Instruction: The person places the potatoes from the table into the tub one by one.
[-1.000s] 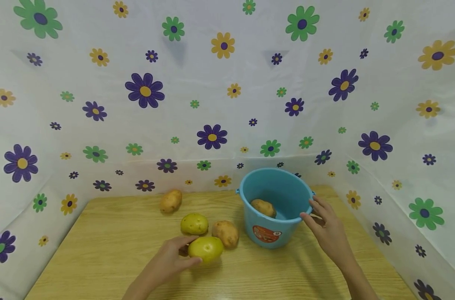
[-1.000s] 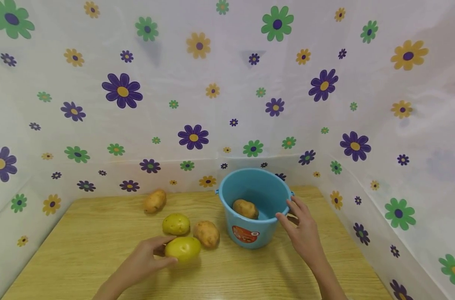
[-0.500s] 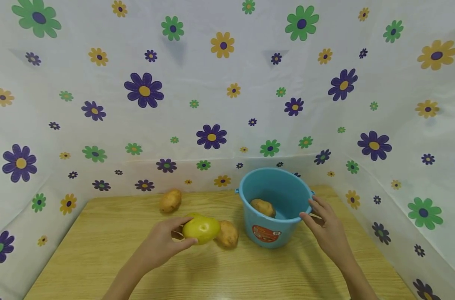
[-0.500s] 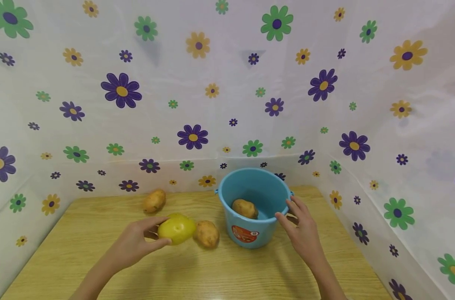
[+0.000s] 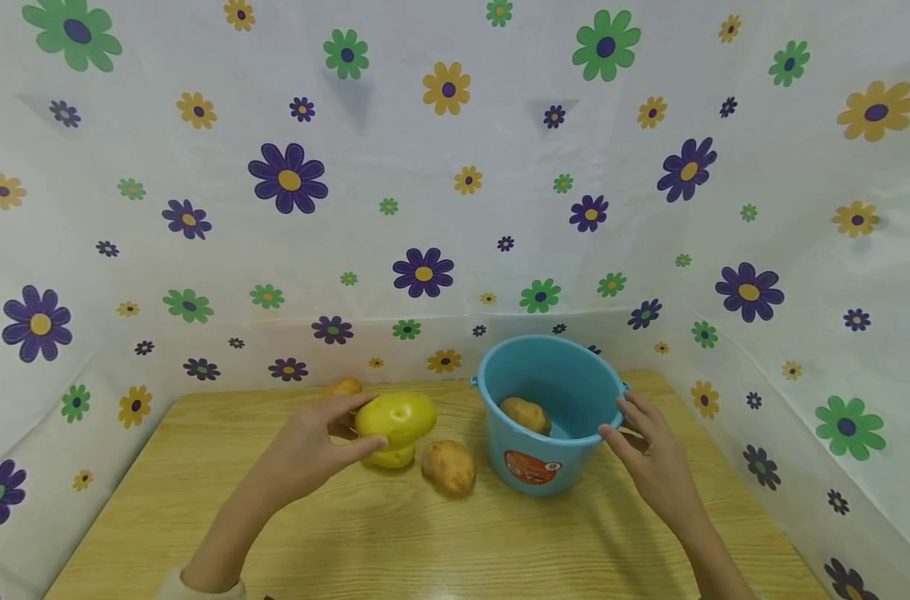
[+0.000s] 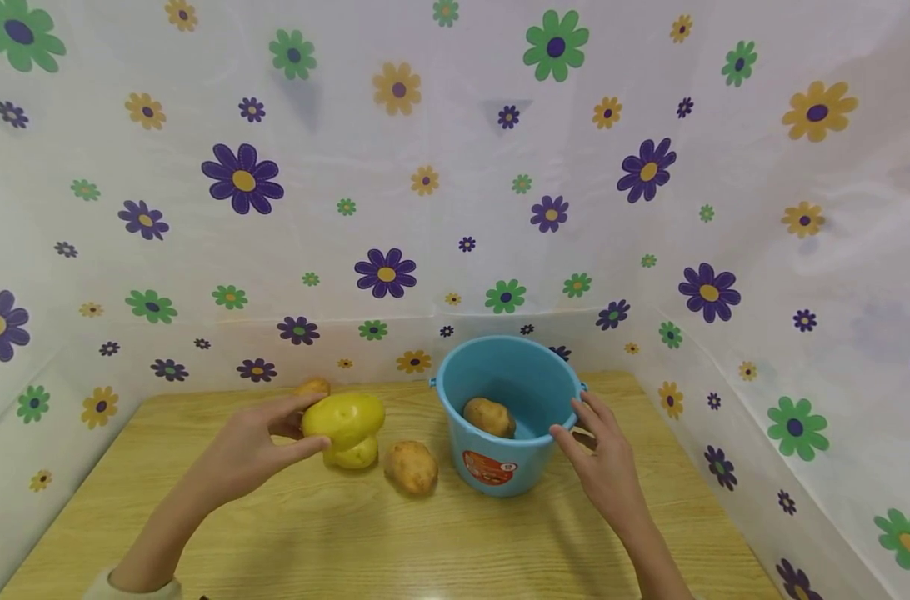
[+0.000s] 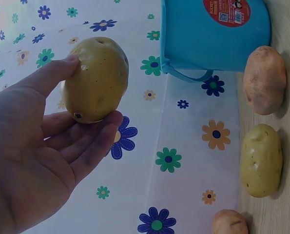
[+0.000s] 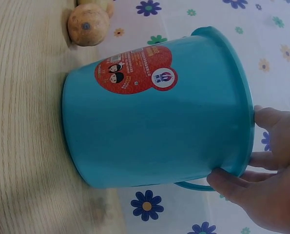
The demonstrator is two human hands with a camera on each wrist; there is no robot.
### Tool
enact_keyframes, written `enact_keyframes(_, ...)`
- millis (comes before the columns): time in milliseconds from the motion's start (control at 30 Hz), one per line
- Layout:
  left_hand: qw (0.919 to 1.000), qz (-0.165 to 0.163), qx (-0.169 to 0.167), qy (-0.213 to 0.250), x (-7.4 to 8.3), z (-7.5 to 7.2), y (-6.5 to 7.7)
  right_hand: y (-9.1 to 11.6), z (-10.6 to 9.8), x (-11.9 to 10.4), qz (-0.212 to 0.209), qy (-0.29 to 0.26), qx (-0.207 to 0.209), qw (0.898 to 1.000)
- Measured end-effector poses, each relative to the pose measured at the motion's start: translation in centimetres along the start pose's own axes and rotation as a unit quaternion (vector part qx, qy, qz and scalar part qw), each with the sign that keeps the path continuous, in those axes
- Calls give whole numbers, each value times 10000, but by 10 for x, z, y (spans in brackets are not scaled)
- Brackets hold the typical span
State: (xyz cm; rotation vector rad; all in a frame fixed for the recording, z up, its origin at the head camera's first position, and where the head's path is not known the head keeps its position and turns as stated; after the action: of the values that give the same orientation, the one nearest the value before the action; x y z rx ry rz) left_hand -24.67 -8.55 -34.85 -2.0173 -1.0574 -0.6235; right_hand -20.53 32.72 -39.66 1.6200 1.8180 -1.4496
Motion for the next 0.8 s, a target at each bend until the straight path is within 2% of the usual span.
enact_keyframes(233, 10000, 11, 29, -68, 8, 1, -8, 0, 1, 2, 15, 31, -12, 10000)
enact_keyframes(400, 10000, -9, -35, -81, 13, 7, -16, 1, 0, 1, 15, 44, -16, 10000)
enact_keyframes(633, 9999, 26, -78, -135, 27, 22, -33, 2, 0, -2, -76, 27, 29, 10000)
enact_keyframes(800, 9997, 134, -185, 126, 42, 39, -50, 2, 0, -3, -101, 37, 51, 9999)
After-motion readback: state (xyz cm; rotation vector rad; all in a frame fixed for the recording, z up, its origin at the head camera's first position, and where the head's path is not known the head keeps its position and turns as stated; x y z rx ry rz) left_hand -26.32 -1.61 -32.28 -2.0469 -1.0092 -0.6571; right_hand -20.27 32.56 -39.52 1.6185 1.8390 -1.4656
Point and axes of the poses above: each hand's wrist, its own y-axis away from the middle knuckle, its own z-axis out of the palm, x = y × z, the point moved 7 cm from there along -y, towards the middle knuckle, and after that the axes turned 6 degrees about x, right-handed, at the moved point
